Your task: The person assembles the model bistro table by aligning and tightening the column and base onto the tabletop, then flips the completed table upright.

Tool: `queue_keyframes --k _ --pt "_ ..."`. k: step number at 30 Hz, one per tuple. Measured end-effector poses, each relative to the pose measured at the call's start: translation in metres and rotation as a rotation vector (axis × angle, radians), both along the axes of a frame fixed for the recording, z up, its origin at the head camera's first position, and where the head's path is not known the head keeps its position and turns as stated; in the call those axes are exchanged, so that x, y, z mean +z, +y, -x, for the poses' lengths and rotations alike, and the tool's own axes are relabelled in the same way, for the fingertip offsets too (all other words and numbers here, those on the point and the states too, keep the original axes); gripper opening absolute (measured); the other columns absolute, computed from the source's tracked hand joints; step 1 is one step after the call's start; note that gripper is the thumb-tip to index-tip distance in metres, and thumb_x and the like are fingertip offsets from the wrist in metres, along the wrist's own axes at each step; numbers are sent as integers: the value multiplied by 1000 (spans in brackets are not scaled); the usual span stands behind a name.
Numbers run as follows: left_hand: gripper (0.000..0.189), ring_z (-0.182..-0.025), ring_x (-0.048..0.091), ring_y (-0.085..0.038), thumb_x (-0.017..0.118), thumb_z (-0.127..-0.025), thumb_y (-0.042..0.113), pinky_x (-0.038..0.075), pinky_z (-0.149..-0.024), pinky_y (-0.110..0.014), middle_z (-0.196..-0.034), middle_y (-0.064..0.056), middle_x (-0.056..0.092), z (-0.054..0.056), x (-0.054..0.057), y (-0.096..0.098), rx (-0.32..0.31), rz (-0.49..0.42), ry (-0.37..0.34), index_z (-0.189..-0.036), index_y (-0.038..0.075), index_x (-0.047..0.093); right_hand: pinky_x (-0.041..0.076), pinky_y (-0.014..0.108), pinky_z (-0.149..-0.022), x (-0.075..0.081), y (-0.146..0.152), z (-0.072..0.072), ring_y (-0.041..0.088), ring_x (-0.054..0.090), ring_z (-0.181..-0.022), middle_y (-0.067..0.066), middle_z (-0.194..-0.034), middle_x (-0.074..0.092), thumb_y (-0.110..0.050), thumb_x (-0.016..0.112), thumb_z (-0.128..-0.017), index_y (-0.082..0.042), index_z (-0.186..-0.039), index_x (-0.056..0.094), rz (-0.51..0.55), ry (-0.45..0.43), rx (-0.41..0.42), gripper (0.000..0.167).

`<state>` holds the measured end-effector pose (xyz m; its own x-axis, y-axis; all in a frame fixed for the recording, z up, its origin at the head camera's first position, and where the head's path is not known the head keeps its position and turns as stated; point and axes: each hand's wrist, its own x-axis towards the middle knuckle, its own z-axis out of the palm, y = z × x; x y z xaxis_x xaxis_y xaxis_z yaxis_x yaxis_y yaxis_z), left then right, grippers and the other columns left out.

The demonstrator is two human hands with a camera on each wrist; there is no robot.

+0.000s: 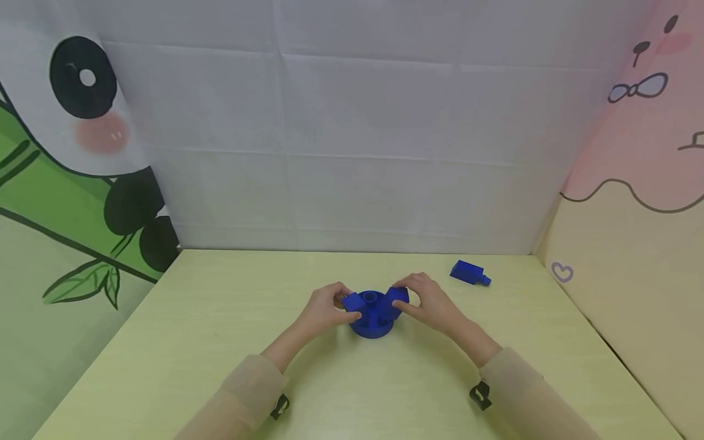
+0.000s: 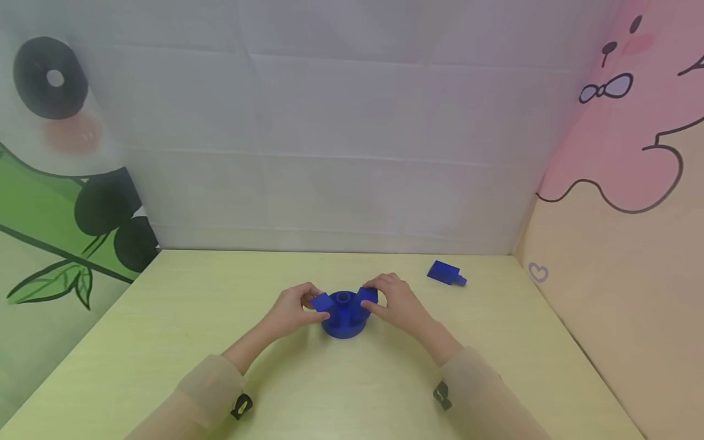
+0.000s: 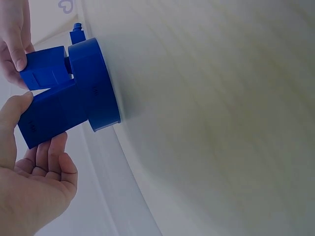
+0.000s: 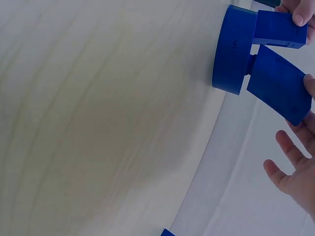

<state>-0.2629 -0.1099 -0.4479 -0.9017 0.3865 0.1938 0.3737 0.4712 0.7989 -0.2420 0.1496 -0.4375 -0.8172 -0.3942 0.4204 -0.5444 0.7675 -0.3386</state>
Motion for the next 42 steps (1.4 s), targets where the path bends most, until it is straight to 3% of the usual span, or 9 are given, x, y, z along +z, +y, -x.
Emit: queue_keyframes --k 9,16,19,23,27,31,37,42 --pt "38 -76 59 -12 82 -72 24 50 -66 -24 -85 0 64 -1 0 -2 -3 1 7 -100 7 63 48 35 -79 -1 -14 -9 24 57 -90 -1 -91 62 -35 78 -77 -10 -99 66 88 -47 -134 36" --pt "38 -76 60 -13 82 -72 24 50 -66 -24 -85 0 65 -2 0 -3 -3 2 12 -99 7 63 47 33 -74 0 -19 -14 26 56 -89 -1 -90 59 -38 77 -77 -11 -100 62 105 -103 -181 38" --pt "38 -76 60 -13 82 -72 25 50 -66 -25 -85 0 65 -2 0 -3 -2 4 10 -100 7 63 48 40 -81 4 -16 -16 26 57 -98 1 -103 62 -42 74 -78 -11 -113 60 90 -100 -130 49" --pt "37 -76 60 -12 83 -72 24 50 -66 -25 -85 -1 65 -1 0 -3 -1 3 9 -99 7 63 42 49 -97 8 -6 -14 25 48 -120 2 -129 55 -38 71 -83 -13 -132 52 68 -106 32 59" --pt "37 -76 60 -12 83 -72 24 51 -67 -24 -85 -1 65 0 -1 -3 -2 5 7 -99 8 63 35 50 -104 12 4 -10 24 41 -128 2 -138 50 -22 71 -84 -12 -135 49 16 -73 207 56" --pt "38 -75 60 -12 83 -72 24 50 -67 -25 -86 -1 65 -1 0 -4 -5 5 8 -99 7 63 37 51 -102 16 8 -7 28 44 -126 5 -135 54 -12 71 -82 -7 -130 54 -49 -23 308 51" --pt "38 -74 60 -12 83 -71 24 50 -66 -24 -86 -2 65 -1 1 -4 -7 2 15 -98 6 63 40 47 -99 19 8 -4 27 48 -120 5 -127 60 -11 70 -84 -6 -124 59 -116 -27 334 43" --pt "38 -74 60 -12 83 -71 22 50 -65 -24 -85 -2 65 -2 1 -4 -7 -9 5 -98 6 63 44 44 -96 16 6 -3 23 52 -115 2 -121 63 -16 73 -83 -8 -121 62 -132 -33 285 40"
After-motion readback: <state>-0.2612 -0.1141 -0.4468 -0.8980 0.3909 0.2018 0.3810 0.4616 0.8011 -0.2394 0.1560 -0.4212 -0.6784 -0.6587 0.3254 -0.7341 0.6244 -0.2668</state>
